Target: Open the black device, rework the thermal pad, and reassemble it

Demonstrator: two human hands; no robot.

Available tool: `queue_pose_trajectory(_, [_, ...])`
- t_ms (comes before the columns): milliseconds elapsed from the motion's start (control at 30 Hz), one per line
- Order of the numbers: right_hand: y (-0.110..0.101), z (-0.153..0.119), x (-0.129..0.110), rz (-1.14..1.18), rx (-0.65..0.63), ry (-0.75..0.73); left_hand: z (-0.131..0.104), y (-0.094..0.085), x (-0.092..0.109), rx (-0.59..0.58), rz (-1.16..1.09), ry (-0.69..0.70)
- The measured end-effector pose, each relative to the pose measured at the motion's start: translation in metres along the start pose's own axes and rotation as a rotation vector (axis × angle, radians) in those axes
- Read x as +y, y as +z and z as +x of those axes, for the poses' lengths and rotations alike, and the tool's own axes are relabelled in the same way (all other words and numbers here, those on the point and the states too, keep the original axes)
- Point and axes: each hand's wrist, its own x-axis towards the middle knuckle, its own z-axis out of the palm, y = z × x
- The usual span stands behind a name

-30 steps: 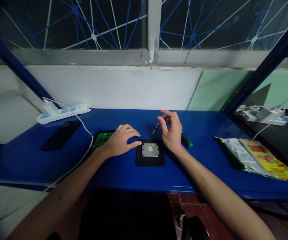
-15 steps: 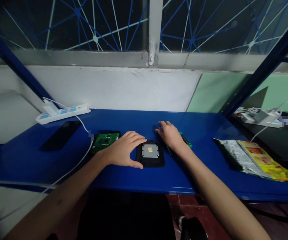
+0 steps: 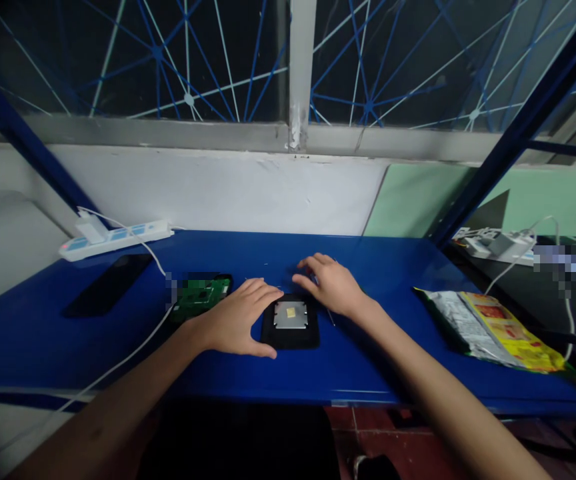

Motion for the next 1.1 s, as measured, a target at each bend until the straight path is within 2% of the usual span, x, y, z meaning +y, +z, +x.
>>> queue_pose_trajectory(67, [0.000,-0.006,-0.004,0.041,-0.056,-0.174,-0.001,-0.002,0.001,-0.014,0.009,-0.012])
queue_pose_trajectory(133, [0.004,-0.013,-0.006,0.076,-0.097,-0.257,-0.001,-0.004,0.001,-0.009,0.003,-0.013])
queue_pose_trajectory(200, [0.007,-0.018,-0.008,0.114,-0.142,-0.260,-0.002,-0.006,0.001,-0.007,-0.014,-0.014])
queue_pose_trajectory(333, [0.009,-0.024,-0.010,0.127,-0.152,-0.251,-0.002,-0.006,-0.002,0.002,-0.040,-0.016])
queue_pose_trajectory(667, [0.007,-0.022,-0.020,0.155,-0.235,-0.206,-0.002,-0.006,-0.003,-0.016,-0.039,-0.026])
queue_pose_trajectory(1000, [0.005,-0.022,-0.022,0.245,-0.125,-0.218,-0.004,-0.002,-0.004,-0.032,-0.064,-0.076])
queue_pose_trajectory(1100, [0.005,-0.022,-0.023,0.230,-0.073,-0.229,-0.004,-0.003,-0.003,-0.004,-0.059,-0.083])
